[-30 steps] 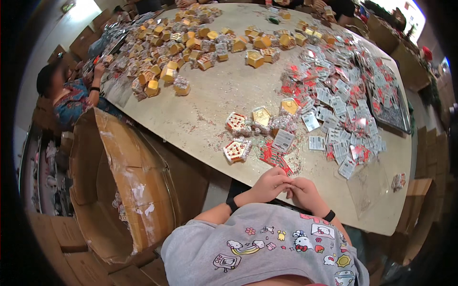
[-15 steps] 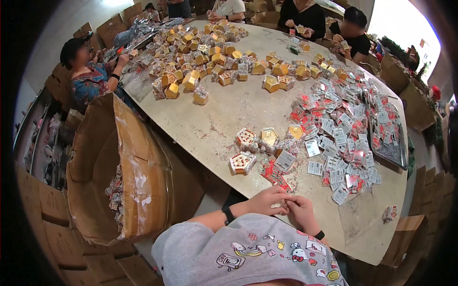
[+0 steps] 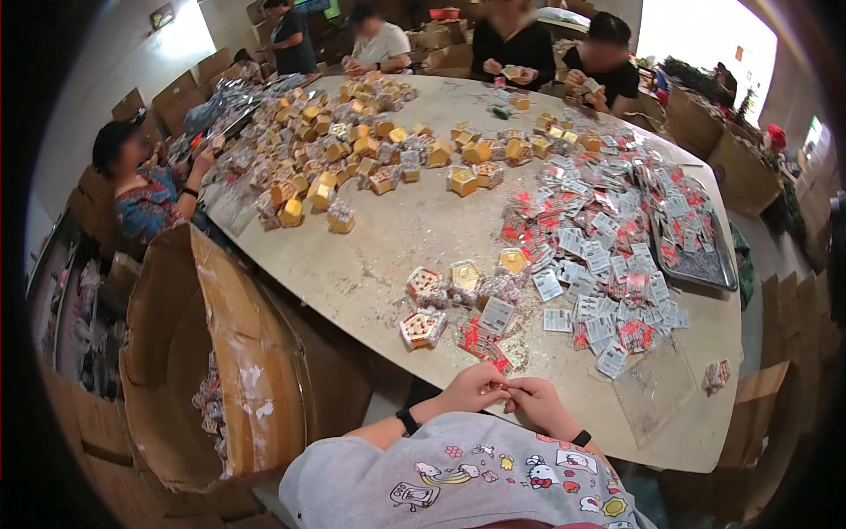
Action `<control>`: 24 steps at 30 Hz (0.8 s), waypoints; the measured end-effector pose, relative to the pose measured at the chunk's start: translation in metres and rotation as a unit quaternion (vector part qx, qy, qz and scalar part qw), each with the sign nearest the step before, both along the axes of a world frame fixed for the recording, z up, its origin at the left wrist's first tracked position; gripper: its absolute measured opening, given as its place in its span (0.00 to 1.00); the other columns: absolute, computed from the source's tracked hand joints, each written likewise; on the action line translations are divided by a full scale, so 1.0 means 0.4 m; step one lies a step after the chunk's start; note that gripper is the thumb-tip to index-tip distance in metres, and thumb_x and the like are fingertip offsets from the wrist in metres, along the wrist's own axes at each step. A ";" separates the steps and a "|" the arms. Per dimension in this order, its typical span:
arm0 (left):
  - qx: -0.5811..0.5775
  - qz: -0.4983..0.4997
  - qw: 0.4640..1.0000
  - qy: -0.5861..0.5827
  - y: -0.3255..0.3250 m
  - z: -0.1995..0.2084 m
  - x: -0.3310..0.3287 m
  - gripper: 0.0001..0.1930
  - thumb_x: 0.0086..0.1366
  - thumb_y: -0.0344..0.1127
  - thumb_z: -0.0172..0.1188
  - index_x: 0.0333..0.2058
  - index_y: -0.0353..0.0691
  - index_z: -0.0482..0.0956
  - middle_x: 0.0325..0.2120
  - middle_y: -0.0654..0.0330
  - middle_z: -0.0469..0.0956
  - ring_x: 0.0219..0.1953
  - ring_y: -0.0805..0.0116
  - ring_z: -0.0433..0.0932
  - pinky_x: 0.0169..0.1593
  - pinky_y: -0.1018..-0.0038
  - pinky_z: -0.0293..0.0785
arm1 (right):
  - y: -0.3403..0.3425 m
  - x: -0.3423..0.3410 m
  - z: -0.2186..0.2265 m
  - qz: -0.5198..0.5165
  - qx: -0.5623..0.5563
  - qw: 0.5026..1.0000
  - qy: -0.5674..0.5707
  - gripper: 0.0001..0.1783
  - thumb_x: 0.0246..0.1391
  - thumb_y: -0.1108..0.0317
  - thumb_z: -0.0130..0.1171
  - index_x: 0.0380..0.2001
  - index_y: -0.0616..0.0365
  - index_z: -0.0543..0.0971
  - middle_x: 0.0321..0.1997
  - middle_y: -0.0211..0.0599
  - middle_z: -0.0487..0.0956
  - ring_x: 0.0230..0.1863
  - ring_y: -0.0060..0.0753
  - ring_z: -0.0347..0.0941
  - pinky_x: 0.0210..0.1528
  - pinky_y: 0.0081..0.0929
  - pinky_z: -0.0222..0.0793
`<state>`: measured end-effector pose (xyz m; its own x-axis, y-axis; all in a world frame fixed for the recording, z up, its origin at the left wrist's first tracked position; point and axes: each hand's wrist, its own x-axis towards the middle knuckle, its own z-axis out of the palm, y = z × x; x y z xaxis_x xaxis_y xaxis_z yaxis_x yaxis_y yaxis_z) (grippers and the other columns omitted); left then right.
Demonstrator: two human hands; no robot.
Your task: The recorder is seen assembling and packaging small holiday-themed boxes, including placing items inside and closing them.
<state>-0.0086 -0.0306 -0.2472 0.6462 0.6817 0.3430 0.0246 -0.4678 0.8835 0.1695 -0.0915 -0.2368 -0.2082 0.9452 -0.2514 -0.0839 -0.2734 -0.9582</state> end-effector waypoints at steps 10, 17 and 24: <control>0.009 0.032 0.999 0.005 -0.011 0.000 0.008 0.07 0.52 0.30 0.64 0.26 0.37 0.74 0.25 0.58 0.71 0.27 0.64 0.72 0.30 0.73 0.69 | 0.001 0.007 0.012 0.032 0.018 0.998 -0.049 0.08 0.55 0.75 0.49 0.35 0.65 0.77 0.25 0.30 0.76 0.25 0.19 0.71 0.30 0.17 0.67; 0.022 0.013 1.000 0.016 -0.002 0.033 0.001 0.07 0.53 0.30 0.63 0.25 0.36 0.72 0.24 0.58 0.70 0.25 0.64 0.70 0.28 0.74 0.67 | -0.002 -0.002 0.005 0.027 0.038 0.999 -0.023 0.07 0.55 0.74 0.51 0.34 0.64 0.77 0.24 0.30 0.75 0.24 0.18 0.70 0.28 0.17 0.67; 0.008 0.003 1.000 0.023 0.000 0.044 -0.002 0.07 0.53 0.29 0.62 0.25 0.36 0.72 0.23 0.59 0.70 0.26 0.65 0.69 0.28 0.73 0.66 | -0.001 0.000 -0.006 0.023 0.027 0.999 0.012 0.06 0.54 0.74 0.53 0.34 0.63 0.76 0.26 0.30 0.75 0.25 0.18 0.70 0.29 0.17 0.67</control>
